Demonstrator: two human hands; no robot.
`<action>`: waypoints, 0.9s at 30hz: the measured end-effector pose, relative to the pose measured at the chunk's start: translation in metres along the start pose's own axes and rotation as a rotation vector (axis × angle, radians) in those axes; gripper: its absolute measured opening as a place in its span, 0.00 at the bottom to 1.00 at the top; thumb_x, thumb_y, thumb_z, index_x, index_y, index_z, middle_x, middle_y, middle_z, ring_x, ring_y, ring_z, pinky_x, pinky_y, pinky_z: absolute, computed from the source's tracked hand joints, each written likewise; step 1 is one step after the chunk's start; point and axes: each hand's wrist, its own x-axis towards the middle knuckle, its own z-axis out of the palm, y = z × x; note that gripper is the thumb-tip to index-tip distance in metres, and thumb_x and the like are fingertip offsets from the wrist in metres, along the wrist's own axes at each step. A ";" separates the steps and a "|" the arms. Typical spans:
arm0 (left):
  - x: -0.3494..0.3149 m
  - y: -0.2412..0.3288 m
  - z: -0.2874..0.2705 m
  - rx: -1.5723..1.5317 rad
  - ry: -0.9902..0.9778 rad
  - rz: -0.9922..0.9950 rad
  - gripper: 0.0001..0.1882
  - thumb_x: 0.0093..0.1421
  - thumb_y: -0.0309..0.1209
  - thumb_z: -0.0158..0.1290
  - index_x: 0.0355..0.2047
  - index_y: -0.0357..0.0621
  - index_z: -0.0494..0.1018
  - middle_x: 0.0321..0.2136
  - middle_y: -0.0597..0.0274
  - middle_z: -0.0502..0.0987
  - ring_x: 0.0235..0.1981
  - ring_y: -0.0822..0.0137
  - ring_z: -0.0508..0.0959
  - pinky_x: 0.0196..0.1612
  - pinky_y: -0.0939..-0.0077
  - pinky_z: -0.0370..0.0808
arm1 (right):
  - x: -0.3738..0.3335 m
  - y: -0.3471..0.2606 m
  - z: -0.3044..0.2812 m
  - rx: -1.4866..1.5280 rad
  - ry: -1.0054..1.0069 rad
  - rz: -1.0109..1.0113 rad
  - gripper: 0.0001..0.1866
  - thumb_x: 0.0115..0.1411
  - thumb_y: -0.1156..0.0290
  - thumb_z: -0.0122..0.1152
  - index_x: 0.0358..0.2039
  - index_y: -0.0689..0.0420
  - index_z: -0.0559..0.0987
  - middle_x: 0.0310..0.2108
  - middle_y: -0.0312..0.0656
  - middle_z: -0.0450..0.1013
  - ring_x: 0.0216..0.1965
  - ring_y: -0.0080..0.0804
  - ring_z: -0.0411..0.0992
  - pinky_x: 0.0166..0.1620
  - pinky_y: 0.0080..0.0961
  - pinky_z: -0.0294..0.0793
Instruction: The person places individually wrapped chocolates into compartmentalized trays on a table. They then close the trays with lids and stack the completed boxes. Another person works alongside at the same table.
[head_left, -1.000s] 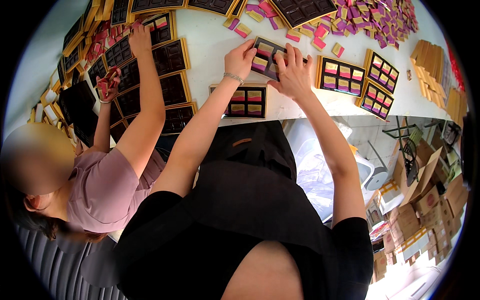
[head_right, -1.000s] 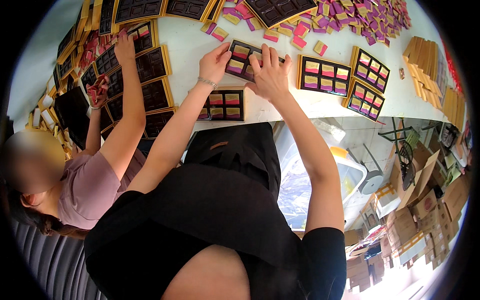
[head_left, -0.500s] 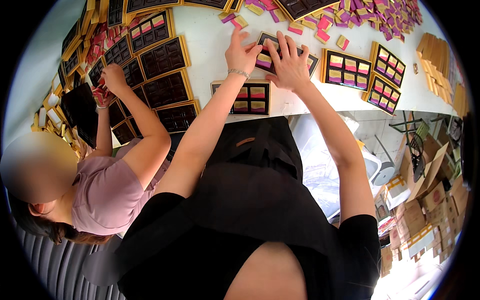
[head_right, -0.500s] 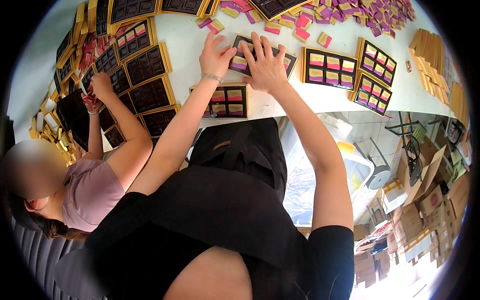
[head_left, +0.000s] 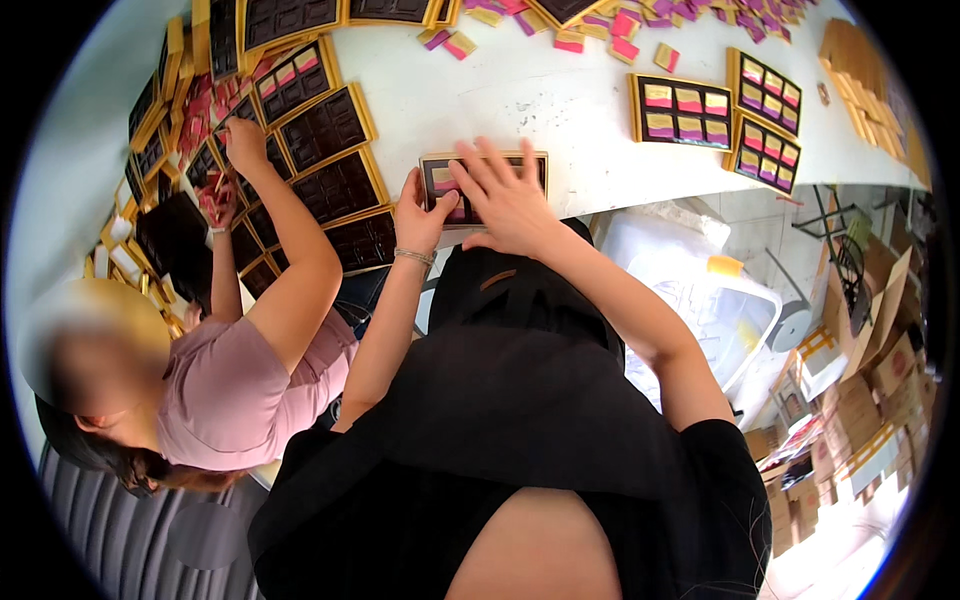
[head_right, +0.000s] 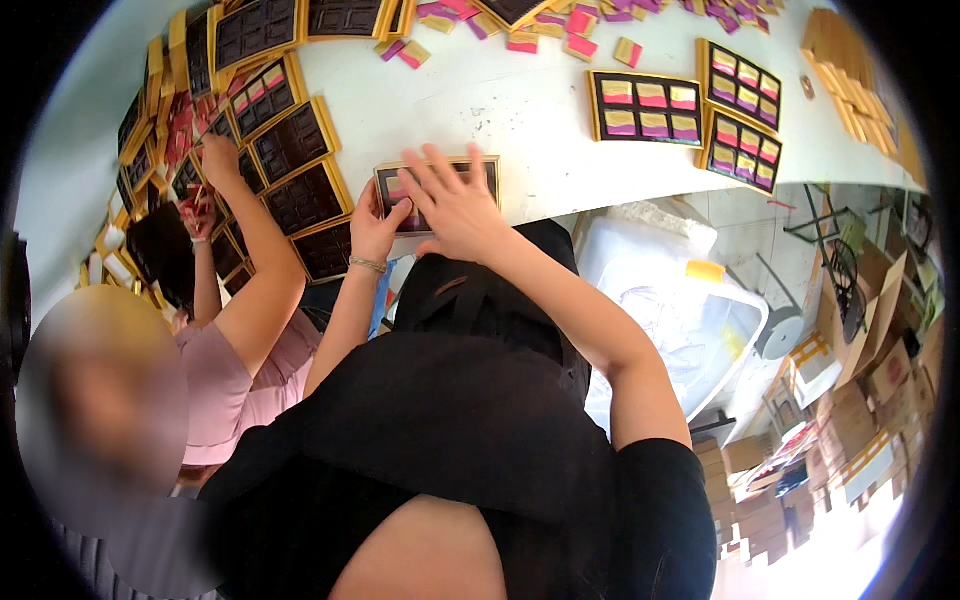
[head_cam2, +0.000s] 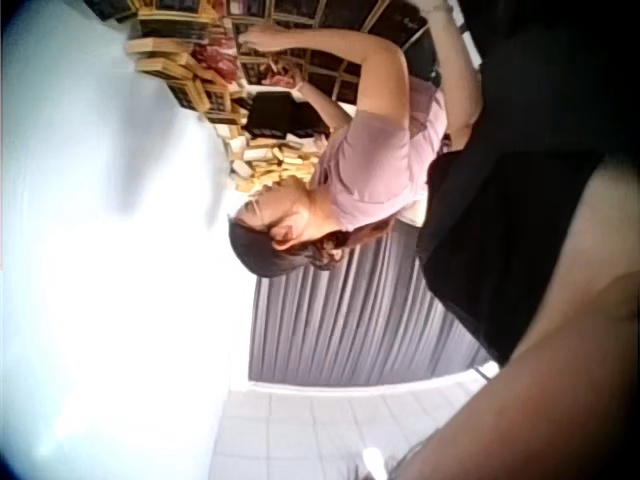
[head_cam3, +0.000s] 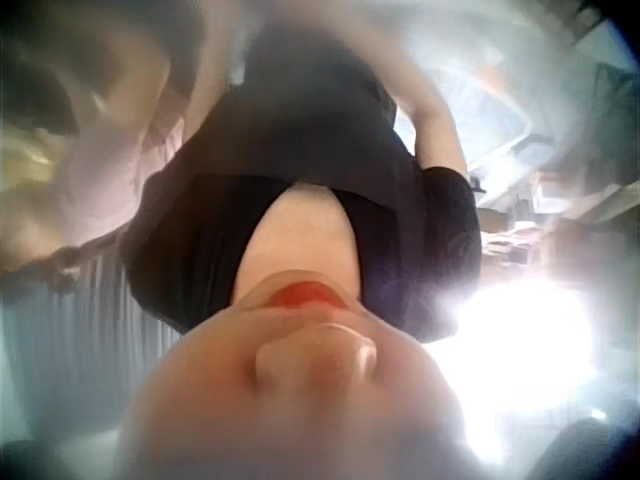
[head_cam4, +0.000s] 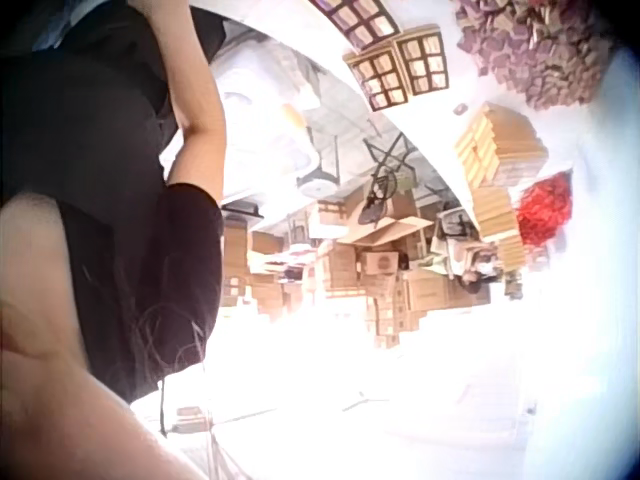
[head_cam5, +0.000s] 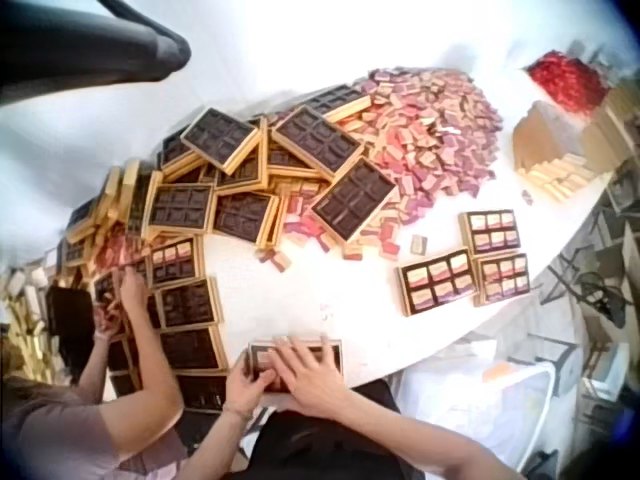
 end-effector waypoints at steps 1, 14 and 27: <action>0.006 0.007 0.002 -0.059 -0.086 -0.034 0.42 0.52 0.28 0.64 0.63 0.29 0.54 0.53 0.48 0.71 0.52 0.63 0.73 0.54 0.72 0.70 | -0.015 0.005 -0.006 0.060 0.075 0.115 0.46 0.45 0.48 0.69 0.62 0.53 0.63 0.67 0.49 0.50 0.68 0.49 0.46 0.62 0.66 0.45; 0.158 0.136 0.114 0.292 -0.781 0.200 0.20 0.60 0.24 0.54 0.54 0.37 0.70 0.44 0.68 0.76 0.42 0.75 0.73 0.48 0.81 0.69 | -0.497 0.070 0.122 0.120 0.543 1.814 0.25 0.49 0.70 0.64 0.48 0.61 0.72 0.47 0.57 0.69 0.48 0.52 0.69 0.51 0.40 0.69; 0.116 0.143 0.092 1.203 -0.183 0.706 0.38 0.58 0.37 0.59 0.64 0.37 0.56 0.62 0.48 0.62 0.62 0.58 0.65 0.62 0.68 0.61 | -0.624 0.090 0.223 0.320 0.562 2.392 0.35 0.47 0.77 0.53 0.60 0.51 0.66 0.49 0.62 0.70 0.47 0.56 0.73 0.51 0.42 0.71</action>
